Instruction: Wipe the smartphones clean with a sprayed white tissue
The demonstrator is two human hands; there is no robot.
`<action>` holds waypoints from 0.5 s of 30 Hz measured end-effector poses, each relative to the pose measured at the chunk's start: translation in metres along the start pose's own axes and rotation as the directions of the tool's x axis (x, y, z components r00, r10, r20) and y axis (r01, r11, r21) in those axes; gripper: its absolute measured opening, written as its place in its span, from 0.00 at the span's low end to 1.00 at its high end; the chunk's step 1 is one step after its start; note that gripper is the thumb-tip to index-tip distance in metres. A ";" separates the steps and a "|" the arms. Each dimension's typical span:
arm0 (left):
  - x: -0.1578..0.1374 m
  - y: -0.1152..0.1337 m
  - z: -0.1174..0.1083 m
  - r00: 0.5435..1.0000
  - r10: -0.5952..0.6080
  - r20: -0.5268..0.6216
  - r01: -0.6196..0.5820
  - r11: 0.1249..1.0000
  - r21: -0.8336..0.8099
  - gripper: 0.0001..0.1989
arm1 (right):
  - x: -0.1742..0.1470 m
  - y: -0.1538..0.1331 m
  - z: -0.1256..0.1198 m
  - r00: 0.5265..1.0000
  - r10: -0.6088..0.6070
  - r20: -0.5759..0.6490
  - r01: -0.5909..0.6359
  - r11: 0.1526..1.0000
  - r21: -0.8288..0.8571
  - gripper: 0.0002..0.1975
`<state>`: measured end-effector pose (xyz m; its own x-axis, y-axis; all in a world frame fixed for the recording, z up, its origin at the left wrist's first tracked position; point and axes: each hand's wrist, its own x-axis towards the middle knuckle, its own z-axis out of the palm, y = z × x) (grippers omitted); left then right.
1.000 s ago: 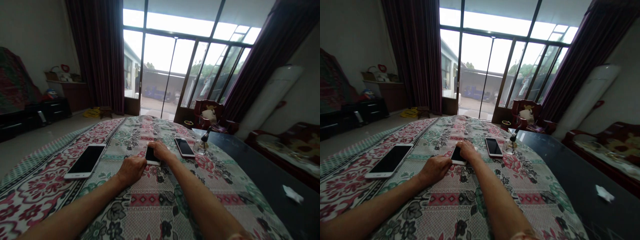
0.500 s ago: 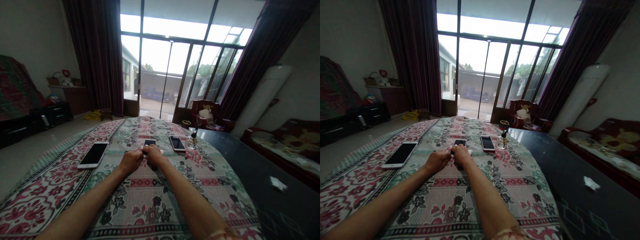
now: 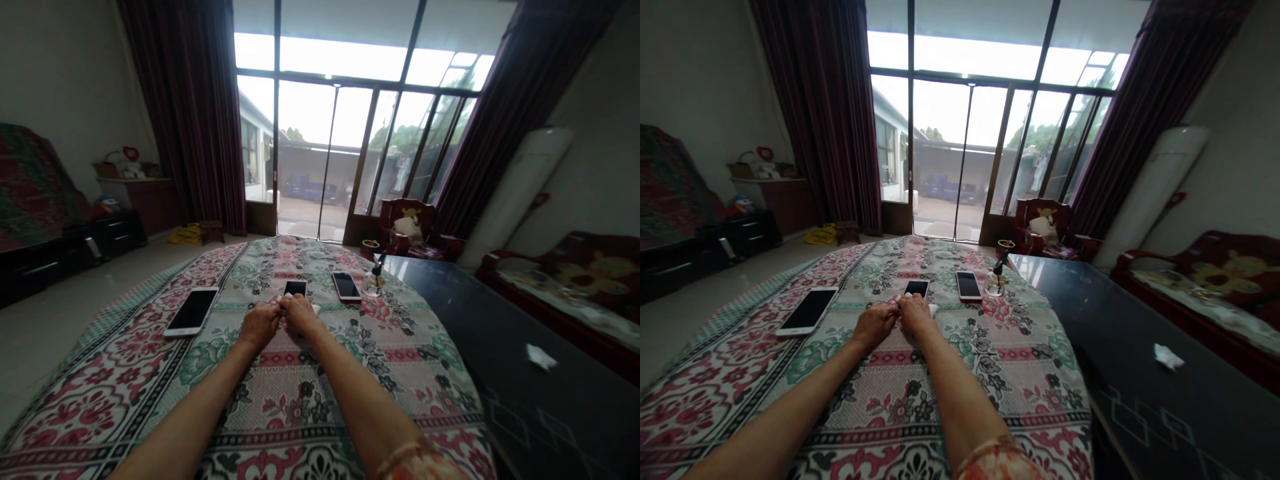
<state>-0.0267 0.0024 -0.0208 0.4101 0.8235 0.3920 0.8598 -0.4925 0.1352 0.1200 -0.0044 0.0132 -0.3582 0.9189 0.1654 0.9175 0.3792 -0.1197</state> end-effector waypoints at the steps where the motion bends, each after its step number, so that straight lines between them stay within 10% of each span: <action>1: 0.000 0.000 0.000 1.000 -0.005 0.002 0.005 1.000 -0.003 0.11 | 0.000 0.000 0.000 1.000 -0.002 -0.003 0.002 1.000 0.004 0.17; 15: 0.002 -0.007 0.010 0.999 -0.024 -0.029 0.020 0.994 -0.105 0.09 | -0.008 0.008 0.020 0.983 -0.063 -0.170 0.081 0.992 0.098 0.15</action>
<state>-0.0287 0.0099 -0.0303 0.3806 0.8264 0.4149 0.8314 -0.5023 0.2378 0.1269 -0.0067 -0.0083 -0.3811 0.8611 0.3365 0.8641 0.4612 -0.2016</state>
